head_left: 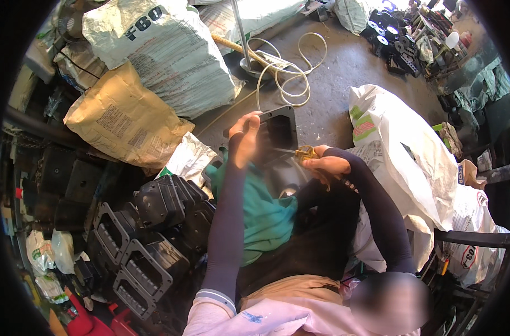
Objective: The person scrapes the surface of black plastic parts with a metal tool and wipes them with a green cloth. They handle several parts one at a time, occasionally placing them into a white sack.
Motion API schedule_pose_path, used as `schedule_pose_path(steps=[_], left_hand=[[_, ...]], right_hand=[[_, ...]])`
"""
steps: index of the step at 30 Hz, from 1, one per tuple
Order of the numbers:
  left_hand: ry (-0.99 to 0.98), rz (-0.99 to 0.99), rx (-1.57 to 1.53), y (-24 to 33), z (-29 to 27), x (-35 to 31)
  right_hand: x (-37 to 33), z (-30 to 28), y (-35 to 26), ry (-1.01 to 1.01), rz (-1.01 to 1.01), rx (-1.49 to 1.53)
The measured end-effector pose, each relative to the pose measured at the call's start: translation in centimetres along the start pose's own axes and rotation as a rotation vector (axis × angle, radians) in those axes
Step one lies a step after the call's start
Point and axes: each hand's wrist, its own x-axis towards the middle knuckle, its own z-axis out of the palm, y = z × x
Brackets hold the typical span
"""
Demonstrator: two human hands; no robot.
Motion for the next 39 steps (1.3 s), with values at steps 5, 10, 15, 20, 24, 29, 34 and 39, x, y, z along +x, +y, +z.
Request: schedule_pose_path(steps=[5, 10, 15, 20, 24, 29, 34, 39], left_hand=[[0.109, 0.061, 0.214, -0.3, -0.1, 0.0], [0.262, -0.023, 0.235, -0.1, -0.4, 0.6], [0.383, -0.182, 0.127, 0.1, -0.5, 0.4], [0.426, -0.458, -0.041, -1.4, -1.2, 0.8], [0.281, -0.377, -0.303, -2.9, -2.1, 1.4], [0.283, -0.448, -0.164, -3.7, -2.7, 1.4], [0.116, -0.426, -0.414, -3.8, -2.3, 1.6], [0.120, -0.327, -0.349, -3.4, -0.9, 0.8]], right_hand=[[-0.9, 1.6, -0.5, 0.359, 0.048, -0.563], [-2.5, 5.6, -0.5, 0.507, 0.094, -0.791], [-1.9, 6.7, -1.0, 0.577, 0.159, -0.776], [-0.5, 7.2, -2.3, 0.648, 0.174, -0.752], [0.1, 8.1, -3.7, 0.645, 0.008, -0.638], [0.0, 6.7, -4.5, 0.738, -0.002, -0.596], [-0.8, 6.4, -4.6, 0.630, -0.090, -0.647], [-1.4, 7.0, -5.2, 0.555, -0.072, -0.671]])
